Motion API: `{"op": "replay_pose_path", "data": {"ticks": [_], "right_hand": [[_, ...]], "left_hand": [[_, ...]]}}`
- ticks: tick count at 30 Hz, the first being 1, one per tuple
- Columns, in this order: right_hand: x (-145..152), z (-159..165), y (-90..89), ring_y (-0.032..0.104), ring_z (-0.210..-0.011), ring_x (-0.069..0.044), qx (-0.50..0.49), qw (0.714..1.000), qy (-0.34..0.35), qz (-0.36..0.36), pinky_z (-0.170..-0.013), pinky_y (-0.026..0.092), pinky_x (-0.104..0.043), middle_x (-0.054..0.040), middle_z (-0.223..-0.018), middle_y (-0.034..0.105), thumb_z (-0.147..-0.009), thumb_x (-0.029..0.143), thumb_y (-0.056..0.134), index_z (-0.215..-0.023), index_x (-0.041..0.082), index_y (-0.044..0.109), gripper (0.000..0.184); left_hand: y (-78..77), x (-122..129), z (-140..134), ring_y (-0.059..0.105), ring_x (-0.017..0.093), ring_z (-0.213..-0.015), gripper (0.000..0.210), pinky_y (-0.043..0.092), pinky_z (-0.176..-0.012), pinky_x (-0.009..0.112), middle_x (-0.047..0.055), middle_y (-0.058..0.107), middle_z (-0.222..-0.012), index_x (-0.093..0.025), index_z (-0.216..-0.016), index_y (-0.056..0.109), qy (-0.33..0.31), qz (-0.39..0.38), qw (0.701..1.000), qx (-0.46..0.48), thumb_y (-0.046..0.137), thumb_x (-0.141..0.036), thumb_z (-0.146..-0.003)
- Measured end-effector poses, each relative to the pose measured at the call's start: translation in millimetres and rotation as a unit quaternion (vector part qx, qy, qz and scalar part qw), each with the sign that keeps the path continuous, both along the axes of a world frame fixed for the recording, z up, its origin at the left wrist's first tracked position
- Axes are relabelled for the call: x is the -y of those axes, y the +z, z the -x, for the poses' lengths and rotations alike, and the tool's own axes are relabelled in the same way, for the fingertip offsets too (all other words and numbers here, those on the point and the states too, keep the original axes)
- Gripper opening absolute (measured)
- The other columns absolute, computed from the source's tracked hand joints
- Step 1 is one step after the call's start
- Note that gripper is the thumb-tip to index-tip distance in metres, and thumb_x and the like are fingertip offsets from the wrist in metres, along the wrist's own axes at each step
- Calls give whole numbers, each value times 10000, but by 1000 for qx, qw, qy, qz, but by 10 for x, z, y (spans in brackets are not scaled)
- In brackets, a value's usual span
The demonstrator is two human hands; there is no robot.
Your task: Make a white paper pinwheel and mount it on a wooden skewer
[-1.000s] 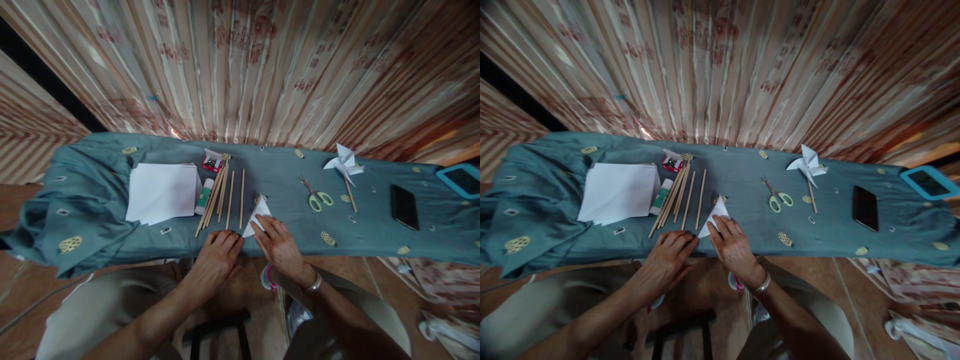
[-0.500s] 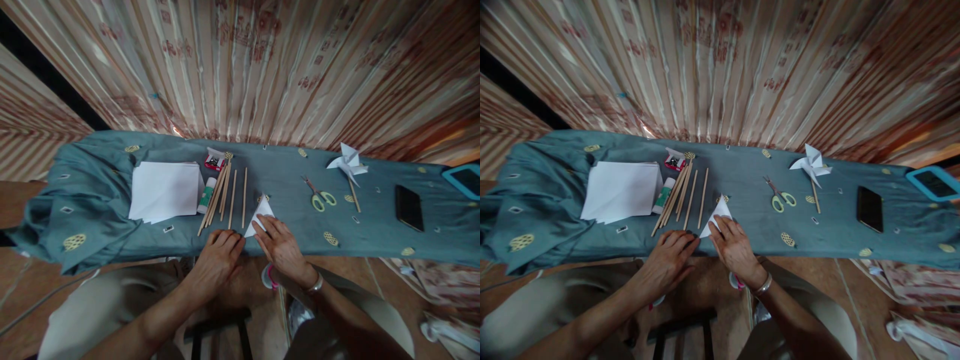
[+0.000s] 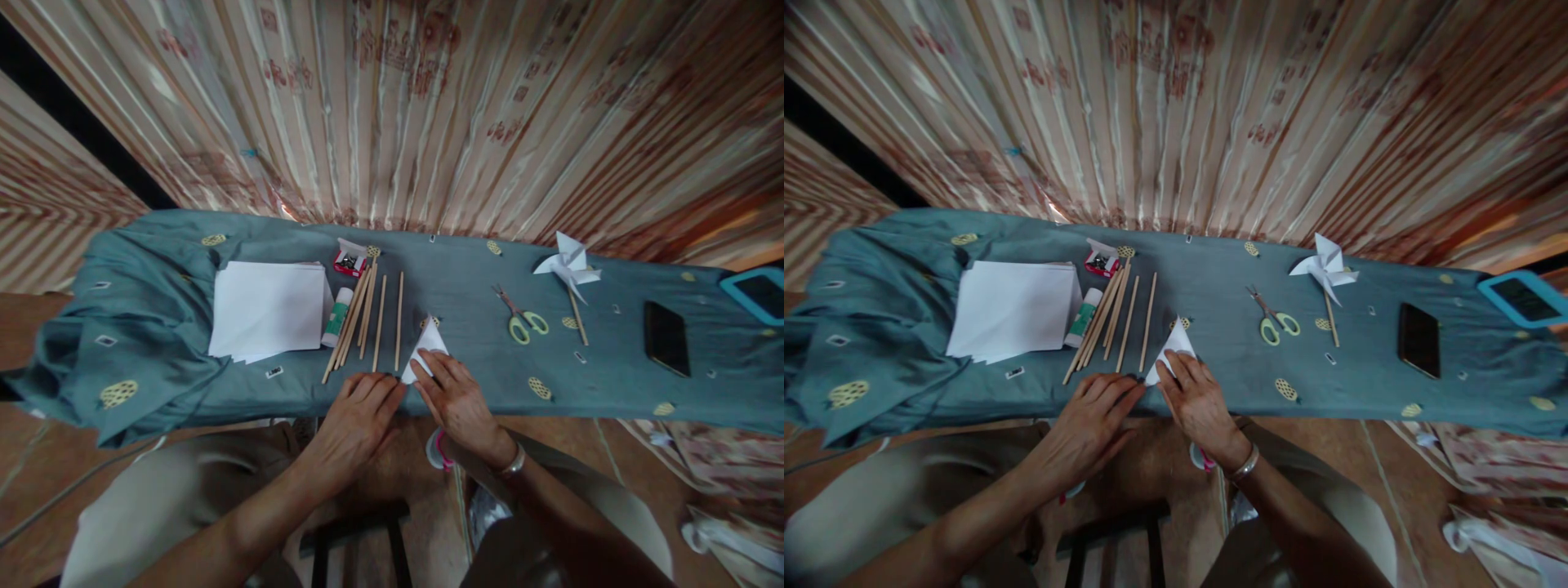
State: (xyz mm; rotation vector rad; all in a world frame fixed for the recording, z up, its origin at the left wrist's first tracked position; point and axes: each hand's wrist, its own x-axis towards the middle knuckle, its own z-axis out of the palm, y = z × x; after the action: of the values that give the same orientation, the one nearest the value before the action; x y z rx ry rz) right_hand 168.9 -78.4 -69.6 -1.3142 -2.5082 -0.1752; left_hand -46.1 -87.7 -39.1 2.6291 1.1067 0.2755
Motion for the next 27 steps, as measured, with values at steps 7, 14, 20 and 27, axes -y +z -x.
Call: {"op": "replay_pose_path", "data": {"ticks": [7,14,20,27], "right_hand": [[2,7,-16,536,-1182,-277,0,1000,-3,1,-956,482,-443,-141,-1340,613,-992,234,439,-1282,149,612,348],[-20,-4,9,541,-1178,-266,-38,999,-10,3,-967,484,-430,-132,-1314,634,-990,236,453,-1285,119,598,349],[-65,-3,-60,553,-1188,-270,-61,997,-53,14,-997,479,-455,-161,-1302,637,-1008,257,398,-1302,93,580,383],[-181,-43,-58,547,-1176,-285,-57,995,-84,19,-982,484,-459,-185,-1295,629,-1009,275,376,-1338,84,552,419]], "left_hand": [[-145,-1,-103,466,273,-1307,534,343,-1071,438,157,543,-1398,-104,-1391,390,-45,1,999,13,569,-222,-902],[-168,-9,-126,506,275,-1242,487,322,-1070,439,139,596,-1328,-83,-1334,462,-44,-16,999,-3,583,-205,-879],[-102,-35,-146,524,253,-1207,380,321,-1052,436,114,629,-1277,-114,-1280,510,-38,-20,999,-5,532,-196,-910],[-61,-74,-183,546,239,-1145,349,353,-1010,423,111,645,-1204,-113,-1279,507,-40,-22,999,-11,494,-190,-939]]}}
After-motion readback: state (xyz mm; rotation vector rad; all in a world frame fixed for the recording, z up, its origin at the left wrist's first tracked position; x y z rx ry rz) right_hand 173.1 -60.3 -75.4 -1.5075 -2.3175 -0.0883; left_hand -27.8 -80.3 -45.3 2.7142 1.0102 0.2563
